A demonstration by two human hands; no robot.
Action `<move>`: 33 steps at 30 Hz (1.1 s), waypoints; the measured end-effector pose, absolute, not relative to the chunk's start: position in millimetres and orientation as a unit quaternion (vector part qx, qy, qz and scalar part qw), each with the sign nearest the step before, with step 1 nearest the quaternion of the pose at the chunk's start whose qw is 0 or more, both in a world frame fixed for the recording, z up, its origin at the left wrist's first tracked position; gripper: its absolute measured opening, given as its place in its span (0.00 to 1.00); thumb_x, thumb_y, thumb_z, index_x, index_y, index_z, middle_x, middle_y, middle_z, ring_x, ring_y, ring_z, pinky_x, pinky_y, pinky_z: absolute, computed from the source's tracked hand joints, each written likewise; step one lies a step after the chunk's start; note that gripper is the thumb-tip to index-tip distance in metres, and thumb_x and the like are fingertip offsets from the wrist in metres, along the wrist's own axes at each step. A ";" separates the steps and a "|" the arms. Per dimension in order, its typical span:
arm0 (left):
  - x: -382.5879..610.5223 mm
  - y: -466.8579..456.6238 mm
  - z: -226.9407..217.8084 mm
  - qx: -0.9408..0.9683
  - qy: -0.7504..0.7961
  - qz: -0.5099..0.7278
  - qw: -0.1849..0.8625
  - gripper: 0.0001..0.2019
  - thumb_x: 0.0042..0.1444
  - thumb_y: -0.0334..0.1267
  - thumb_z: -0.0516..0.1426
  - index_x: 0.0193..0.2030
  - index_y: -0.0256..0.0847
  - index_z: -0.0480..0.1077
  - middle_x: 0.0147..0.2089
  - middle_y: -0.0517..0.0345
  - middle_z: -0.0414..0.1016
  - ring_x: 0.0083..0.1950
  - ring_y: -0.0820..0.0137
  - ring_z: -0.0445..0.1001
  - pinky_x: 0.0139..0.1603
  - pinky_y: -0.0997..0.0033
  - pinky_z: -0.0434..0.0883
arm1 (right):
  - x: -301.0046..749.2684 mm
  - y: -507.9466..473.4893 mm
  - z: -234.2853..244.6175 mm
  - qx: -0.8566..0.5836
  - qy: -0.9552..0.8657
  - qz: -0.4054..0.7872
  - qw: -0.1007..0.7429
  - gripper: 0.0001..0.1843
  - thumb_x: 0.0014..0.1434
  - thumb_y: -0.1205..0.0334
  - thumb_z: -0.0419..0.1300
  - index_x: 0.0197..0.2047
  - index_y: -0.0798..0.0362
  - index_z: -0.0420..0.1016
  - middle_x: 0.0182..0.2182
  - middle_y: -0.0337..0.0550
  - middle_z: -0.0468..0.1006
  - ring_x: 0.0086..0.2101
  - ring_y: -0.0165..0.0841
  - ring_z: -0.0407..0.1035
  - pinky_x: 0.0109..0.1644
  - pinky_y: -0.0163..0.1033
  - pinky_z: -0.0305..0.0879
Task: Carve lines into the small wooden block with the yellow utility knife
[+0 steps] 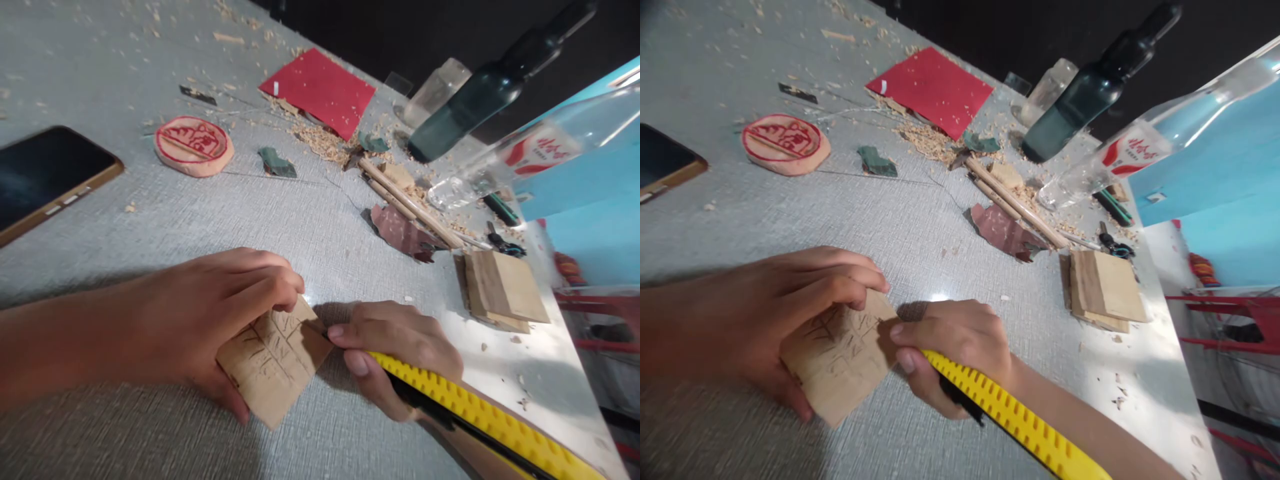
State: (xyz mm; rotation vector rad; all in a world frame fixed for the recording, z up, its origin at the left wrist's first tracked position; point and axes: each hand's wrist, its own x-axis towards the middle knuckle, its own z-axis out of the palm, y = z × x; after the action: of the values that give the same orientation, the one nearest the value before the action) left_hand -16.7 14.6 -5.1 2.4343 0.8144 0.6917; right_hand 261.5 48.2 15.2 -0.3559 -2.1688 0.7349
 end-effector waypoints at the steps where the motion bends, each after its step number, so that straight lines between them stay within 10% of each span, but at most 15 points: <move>1: -17.1 14.8 -6.7 0.888 0.294 0.257 0.244 0.33 0.54 0.57 0.71 0.58 0.46 0.63 0.64 0.48 0.78 0.63 0.53 0.78 0.61 0.57 0.77 | 261.2 47.3 14.9 -0.146 -0.850 0.290 0.415 0.12 0.56 0.73 0.65 0.45 0.57 0.82 0.27 0.43 0.86 0.21 0.32 0.79 0.22 0.33 0.74; 33: -17.6 13.4 -11.2 0.890 0.291 0.253 0.243 0.38 0.53 0.60 0.72 0.59 0.46 0.60 0.63 0.42 0.77 0.61 0.52 0.78 0.56 0.56 0.77 | 262.8 54.0 22.3 -0.205 -0.808 0.412 0.368 0.03 0.64 0.68 0.70 0.42 0.56 0.87 0.33 0.48 0.90 0.27 0.28 0.83 0.33 0.26 0.79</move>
State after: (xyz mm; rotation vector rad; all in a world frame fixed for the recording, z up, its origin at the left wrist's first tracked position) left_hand -17.6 13.4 -11.2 2.4317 0.7964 0.6924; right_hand 262.8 54.0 22.3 -0.5269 -2.0752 1.0578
